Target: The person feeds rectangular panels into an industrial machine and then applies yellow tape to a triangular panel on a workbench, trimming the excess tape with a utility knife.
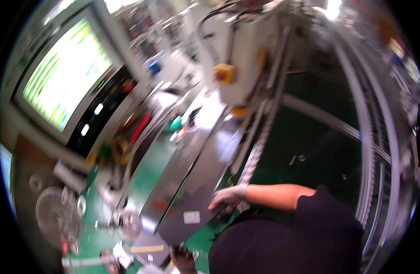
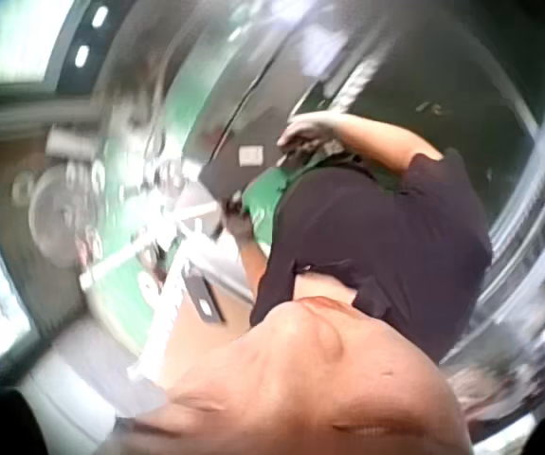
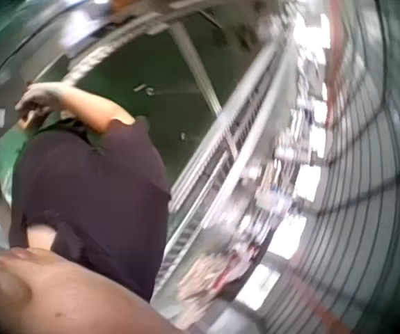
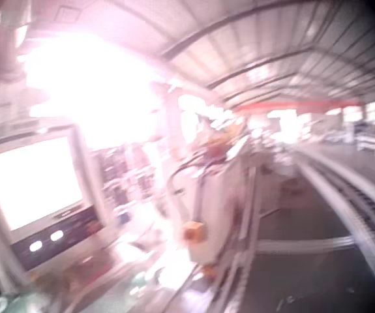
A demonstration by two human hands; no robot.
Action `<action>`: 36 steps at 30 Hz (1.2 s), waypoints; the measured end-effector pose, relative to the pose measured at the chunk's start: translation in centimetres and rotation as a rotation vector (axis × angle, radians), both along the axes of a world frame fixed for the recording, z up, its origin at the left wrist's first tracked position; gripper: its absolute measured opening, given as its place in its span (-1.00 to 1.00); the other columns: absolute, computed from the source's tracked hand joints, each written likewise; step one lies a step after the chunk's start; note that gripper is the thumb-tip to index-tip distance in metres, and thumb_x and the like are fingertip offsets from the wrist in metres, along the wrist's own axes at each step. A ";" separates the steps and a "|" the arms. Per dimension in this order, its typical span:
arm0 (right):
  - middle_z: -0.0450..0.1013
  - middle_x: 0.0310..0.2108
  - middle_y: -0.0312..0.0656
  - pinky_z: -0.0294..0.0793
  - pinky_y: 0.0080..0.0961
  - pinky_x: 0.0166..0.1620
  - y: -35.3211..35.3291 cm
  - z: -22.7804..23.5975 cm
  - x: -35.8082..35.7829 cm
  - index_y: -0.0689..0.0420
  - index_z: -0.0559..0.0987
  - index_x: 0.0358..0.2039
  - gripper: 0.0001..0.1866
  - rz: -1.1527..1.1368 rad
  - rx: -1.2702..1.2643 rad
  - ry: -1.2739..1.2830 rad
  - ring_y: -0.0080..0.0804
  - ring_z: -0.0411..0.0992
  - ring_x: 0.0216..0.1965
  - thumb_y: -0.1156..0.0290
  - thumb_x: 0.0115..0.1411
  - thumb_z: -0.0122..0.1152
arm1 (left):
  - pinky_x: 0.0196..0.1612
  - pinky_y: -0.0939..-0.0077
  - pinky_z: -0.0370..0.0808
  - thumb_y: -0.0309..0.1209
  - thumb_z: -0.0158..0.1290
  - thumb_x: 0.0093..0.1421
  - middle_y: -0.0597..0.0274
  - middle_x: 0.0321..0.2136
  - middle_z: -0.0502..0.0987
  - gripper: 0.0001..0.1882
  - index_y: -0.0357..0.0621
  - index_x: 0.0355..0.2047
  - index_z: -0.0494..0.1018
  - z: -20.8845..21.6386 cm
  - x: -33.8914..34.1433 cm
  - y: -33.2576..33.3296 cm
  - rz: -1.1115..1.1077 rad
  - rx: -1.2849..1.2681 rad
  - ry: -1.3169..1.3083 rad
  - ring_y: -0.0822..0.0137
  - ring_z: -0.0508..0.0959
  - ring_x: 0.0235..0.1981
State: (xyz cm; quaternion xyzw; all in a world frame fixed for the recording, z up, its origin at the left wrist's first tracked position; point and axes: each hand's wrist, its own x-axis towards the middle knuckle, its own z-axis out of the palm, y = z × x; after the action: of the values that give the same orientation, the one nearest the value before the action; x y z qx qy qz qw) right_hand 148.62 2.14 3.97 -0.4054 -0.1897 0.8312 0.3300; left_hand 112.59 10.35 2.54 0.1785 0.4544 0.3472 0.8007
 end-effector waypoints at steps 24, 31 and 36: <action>0.49 -0.03 -0.04 0.59 -0.35 0.08 -3.4 -1.2 6.6 -0.15 -0.50 0.49 0.00 -0.898 0.244 -0.203 -0.38 0.55 -0.08 0.38 0.42 0.08 | -0.41 0.35 0.51 0.02 0.10 0.25 0.10 -0.67 0.60 -0.45 -0.27 -0.61 0.54 3.1 21.6 5.5 -1.204 0.770 0.960 0.27 0.63 -0.59; 0.51 -0.14 -0.11 0.61 -0.38 0.00 -3.7 -1.1 10.6 -0.21 -0.54 0.48 0.05 -0.961 0.203 -0.147 -0.41 0.57 -0.18 0.42 0.38 0.09 | -0.49 0.45 0.48 -0.18 0.19 0.24 0.09 -0.67 0.54 -0.53 -0.31 -0.66 0.44 4.1 29.0 4.6 -1.162 0.607 0.755 0.34 0.57 -0.64; 0.49 -0.27 -0.15 0.63 -0.47 -0.15 -3.2 -1.2 13.2 -0.20 -0.54 0.48 0.08 -1.101 0.241 -0.241 -0.49 0.52 -0.31 0.47 0.34 0.09 | -0.54 0.51 0.41 -0.27 0.19 0.25 0.22 -0.69 0.43 -0.58 -0.24 -0.66 0.40 4.5 37.0 3.5 -1.132 0.412 0.500 0.40 0.45 -0.66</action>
State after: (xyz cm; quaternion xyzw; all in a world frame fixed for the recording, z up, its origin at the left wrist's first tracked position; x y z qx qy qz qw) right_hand 161.82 -1.08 2.80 -0.4958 -0.0805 0.4572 0.7340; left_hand 149.56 13.85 7.04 0.6156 0.3868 -0.1000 0.6793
